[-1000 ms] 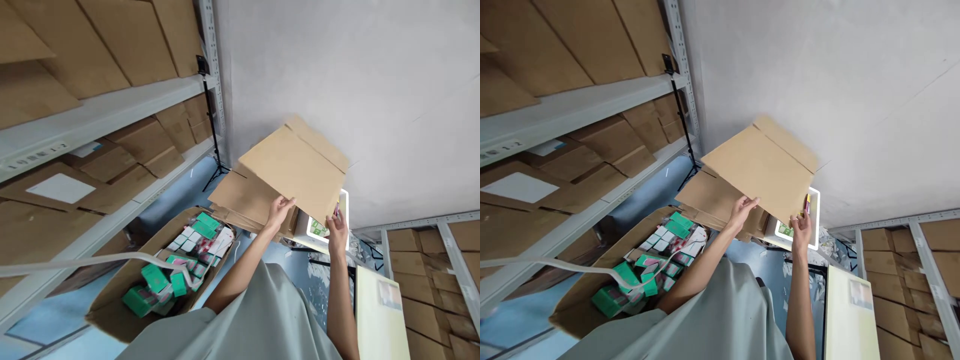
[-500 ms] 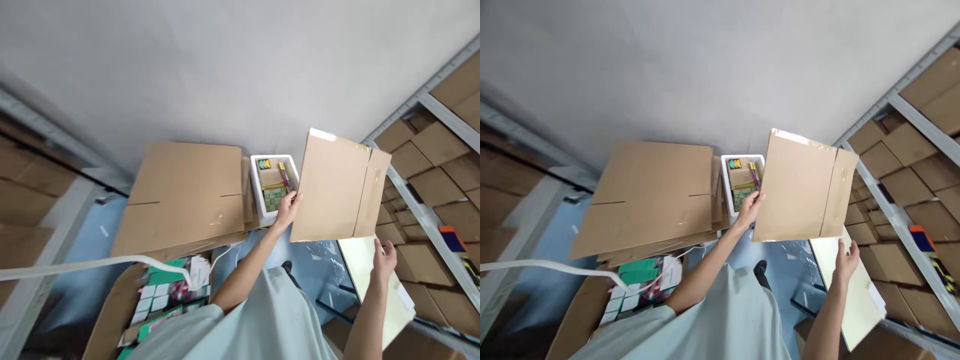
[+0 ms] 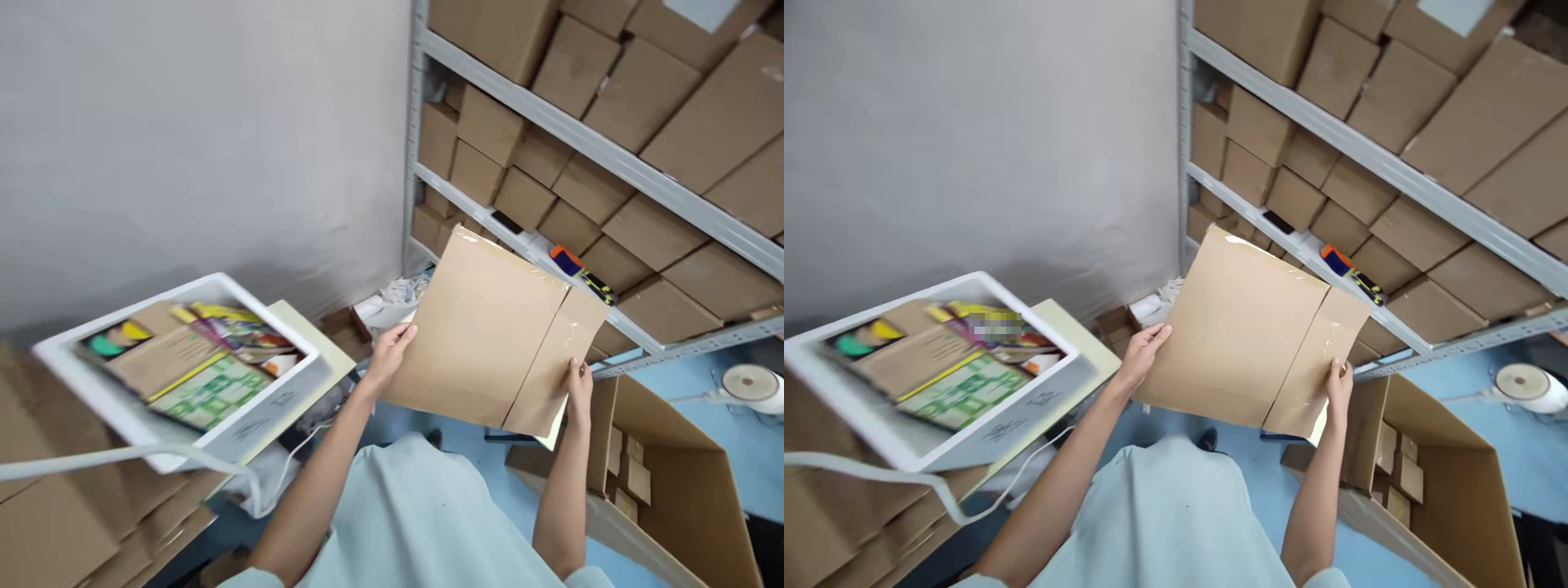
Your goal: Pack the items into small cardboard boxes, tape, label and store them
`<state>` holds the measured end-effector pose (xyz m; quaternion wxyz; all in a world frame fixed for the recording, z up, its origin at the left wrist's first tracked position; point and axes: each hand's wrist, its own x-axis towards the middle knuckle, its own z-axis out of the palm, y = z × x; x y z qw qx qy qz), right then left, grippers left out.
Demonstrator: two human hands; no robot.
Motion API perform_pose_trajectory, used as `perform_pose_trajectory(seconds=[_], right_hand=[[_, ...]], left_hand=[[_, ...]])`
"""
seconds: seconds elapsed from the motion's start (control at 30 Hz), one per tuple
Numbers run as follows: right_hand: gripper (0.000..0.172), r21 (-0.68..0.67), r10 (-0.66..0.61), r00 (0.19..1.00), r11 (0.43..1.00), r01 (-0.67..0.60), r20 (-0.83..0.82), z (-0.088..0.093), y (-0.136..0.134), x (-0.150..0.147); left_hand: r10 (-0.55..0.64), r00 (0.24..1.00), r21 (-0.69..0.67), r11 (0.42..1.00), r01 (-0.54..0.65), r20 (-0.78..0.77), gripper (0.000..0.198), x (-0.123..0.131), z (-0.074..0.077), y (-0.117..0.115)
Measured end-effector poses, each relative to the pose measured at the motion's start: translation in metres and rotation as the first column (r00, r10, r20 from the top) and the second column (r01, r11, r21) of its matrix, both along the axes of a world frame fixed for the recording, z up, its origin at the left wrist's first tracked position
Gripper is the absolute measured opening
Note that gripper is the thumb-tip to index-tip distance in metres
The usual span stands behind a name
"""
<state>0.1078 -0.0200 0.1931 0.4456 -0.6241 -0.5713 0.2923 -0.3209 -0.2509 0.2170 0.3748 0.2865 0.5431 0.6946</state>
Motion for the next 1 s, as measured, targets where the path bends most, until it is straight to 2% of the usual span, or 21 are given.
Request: perform_pose_trajectory(seconds=[0.07,0.13,0.27,0.37,0.47,0.53,0.6,0.7,0.8,1.0], right_hand=[[0.077,-0.061,-0.074,0.985,0.996,0.065,-0.157,-0.001,0.016,0.021],[0.064,-0.086,-0.079,0.952,0.995,0.056,-0.296,-0.003,0.029,0.035],[0.052,-0.095,-0.110,0.903,0.993,0.077,-0.416,-0.011,0.046,0.043],[0.048,-0.114,-0.160,0.905,0.986,0.124,-0.393,-0.018,0.050,0.039],[0.035,-0.107,-0.215,0.937,0.975,0.192,-0.275,-0.020,0.042,0.030],[0.029,-0.098,-0.241,0.952,0.969,0.226,-0.190,-0.016,0.032,0.023],[0.030,-0.095,-0.277,0.949,0.960,0.265,-0.149,-0.012,0.021,0.015],[0.038,-0.095,-0.309,0.942,0.950,0.298,-0.133,-0.005,0.007,0.002],[0.043,-0.126,-0.376,0.920,0.924,0.362,-0.114,-0.005,-0.002,-0.012],[0.062,-0.186,-0.451,0.885,0.885,0.426,-0.117,-0.012,-0.014,-0.032]], left_hand=[[-0.047,0.999,-0.018,0.999,0.047,-0.012,0.066,0.008,-0.004,0.032],[-0.064,0.995,-0.041,0.997,0.061,-0.076,0.065,0.013,-0.010,0.064],[-0.061,0.966,-0.084,0.996,0.041,-0.251,0.054,0.012,-0.035,0.129],[-0.049,0.949,-0.110,0.994,0.015,-0.311,0.047,0.005,-0.061,0.176],[-0.064,0.949,-0.132,0.991,0.024,-0.310,0.041,-0.001,-0.083,0.219],[-0.078,0.949,-0.125,0.991,0.041,-0.305,0.038,-0.005,-0.091,0.244],[-0.111,0.948,-0.115,0.990,0.080,-0.297,0.036,-0.008,-0.095,0.267],[-0.185,0.942,-0.101,0.981,0.163,-0.281,0.032,-0.015,-0.096,0.293],[-0.262,0.933,-0.092,0.965,0.246,-0.247,0.030,-0.020,-0.098,0.310],[-0.358,0.914,-0.169,0.929,0.328,-0.190,0.029,-0.022,-0.104,0.320]])
